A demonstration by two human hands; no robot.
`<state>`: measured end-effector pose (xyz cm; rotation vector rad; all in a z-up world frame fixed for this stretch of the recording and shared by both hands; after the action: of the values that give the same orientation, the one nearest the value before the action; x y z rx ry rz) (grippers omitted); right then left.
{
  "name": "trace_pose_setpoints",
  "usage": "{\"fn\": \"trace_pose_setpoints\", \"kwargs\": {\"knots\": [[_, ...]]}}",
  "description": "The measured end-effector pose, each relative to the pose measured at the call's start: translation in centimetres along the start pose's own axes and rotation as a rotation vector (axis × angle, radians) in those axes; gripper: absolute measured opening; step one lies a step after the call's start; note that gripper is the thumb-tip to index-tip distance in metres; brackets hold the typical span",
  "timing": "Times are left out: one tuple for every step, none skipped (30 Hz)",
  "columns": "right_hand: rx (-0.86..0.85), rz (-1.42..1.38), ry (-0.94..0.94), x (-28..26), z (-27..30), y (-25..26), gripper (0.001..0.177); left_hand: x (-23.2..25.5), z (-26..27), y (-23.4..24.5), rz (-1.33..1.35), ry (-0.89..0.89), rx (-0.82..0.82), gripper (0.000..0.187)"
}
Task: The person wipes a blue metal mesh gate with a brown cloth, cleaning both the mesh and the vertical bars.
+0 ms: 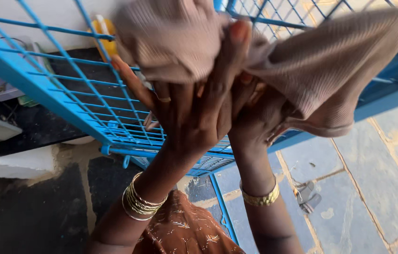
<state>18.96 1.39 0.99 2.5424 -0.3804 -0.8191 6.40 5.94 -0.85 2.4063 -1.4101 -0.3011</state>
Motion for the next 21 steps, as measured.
{"fn": "trace_pose_setpoints", "kwargs": {"knots": [[-0.015, -0.043, 0.03, -0.4, 0.5, -0.3, 0.047, -0.5, 0.2, 0.0, -0.015, 0.013, 0.007, 0.049], [-0.03, -0.087, 0.062, -0.5, 1.1, -0.7, 0.044, -0.8, 0.7, 0.0, -0.028, 0.026, 0.018, 0.049], [-0.045, -0.132, 0.094, -0.4, 2.0, -1.2, 0.041, -1.1, 1.2, -0.2, -0.038, 0.04, 0.026, 0.049], [-0.063, -0.175, 0.123, 0.1, 3.2, -1.7, 0.038, -1.2, 1.9, -0.2, -0.044, 0.055, 0.023, 0.05], [-0.065, -0.166, 0.179, 0.7, 4.5, -2.2, 0.039, -1.3, 2.8, -0.2, -0.045, 0.069, 0.017, 0.05], [-0.062, -0.157, 0.234, 1.3, 5.7, -2.8, 0.04, -1.3, 3.5, -0.1, -0.051, 0.081, 0.017, 0.05], [-0.061, -0.169, 0.237, 2.0, 7.1, -3.7, 0.04, -1.3, 4.4, 0.1, -0.053, 0.092, 0.011, 0.051], [-0.07, -0.165, 0.26, 2.6, 8.5, -4.5, 0.04, -1.2, 5.3, 0.2, -0.055, 0.1, 0.003, 0.051], [-0.08, -0.161, 0.282, 3.3, 9.9, -5.3, 0.041, -1.1, 6.2, 0.3, -0.059, 0.11, -0.003, 0.051], [-0.082, -0.157, 0.302, 3.9, 11.2, -6.1, 0.041, -0.9, 7.0, 0.4, -0.055, 0.123, -0.021, 0.052], [-0.102, -0.155, 0.313, 4.6, 12.4, -6.7, 0.04, -0.6, 7.8, 0.4, -0.044, 0.142, -0.037, 0.052], [-0.125, -0.145, 0.329, 5.2, 13.5, -7.4, 0.04, -0.5, 8.6, 0.5, -0.051, 0.141, -0.03, 0.052], [-0.149, -0.136, 0.338, 5.7, 14.5, -8.1, 0.039, -0.5, 9.3, 0.7, -0.057, 0.176, -0.09, 0.051], [-0.182, -0.125, 0.343, 6.2, 15.7, -8.4, 0.039, -0.5, 10.2, 1.0, -0.062, 0.215, -0.155, 0.05], [-0.219, -0.113, 0.347, 6.7, 16.7, -8.7, 0.038, -0.5, 10.9, 1.2, -0.067, 0.218, -0.154, 0.05], [-0.26, -0.105, 0.346, 7.2, 17.9, -8.8, 0.038, -0.4, 11.6, 1.4, -0.068, 0.206, -0.156, 0.052], [-0.304, -0.094, 0.346, 7.6, 18.9, -8.9, 0.038, -0.4, 12.3, 1.6, -0.07, 0.195, -0.158, 0.054], [-0.356, -0.085, 0.34, 7.8, 20.0, -8.9, 0.037, -0.4, 13.1, 1.9, -0.078, 0.198, -0.156, 0.054], [-0.407, -0.071, 0.333, 7.9, 20.8, -8.7, 0.037, -0.4, 13.9, 2.2, -0.09, 0.215, -0.223, 0.052], [-0.458, -0.064, 0.33, 7.9, 21.6, -8.5, 0.036, -0.4, 14.7, 2.4, -0.103, 0.233, -0.288, 0.05], [-0.501, -0.064, 0.329, 7.8, 22.0, -8.2, 0.036, -0.6, 15.4, 3.0, -0.113, 0.236, -0.283, 0.05]]}}
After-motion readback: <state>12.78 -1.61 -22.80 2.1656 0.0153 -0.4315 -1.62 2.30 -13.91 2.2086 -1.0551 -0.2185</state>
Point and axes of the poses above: each hand's wrist, its own z-axis away from the middle knuckle, its own y-axis out of the back of the hand, x = y × z, the point moved 1 cm from there along -z, towards the middle knuckle, and after that the axes turned 10 degrees about -y, right-handed, at the moved point
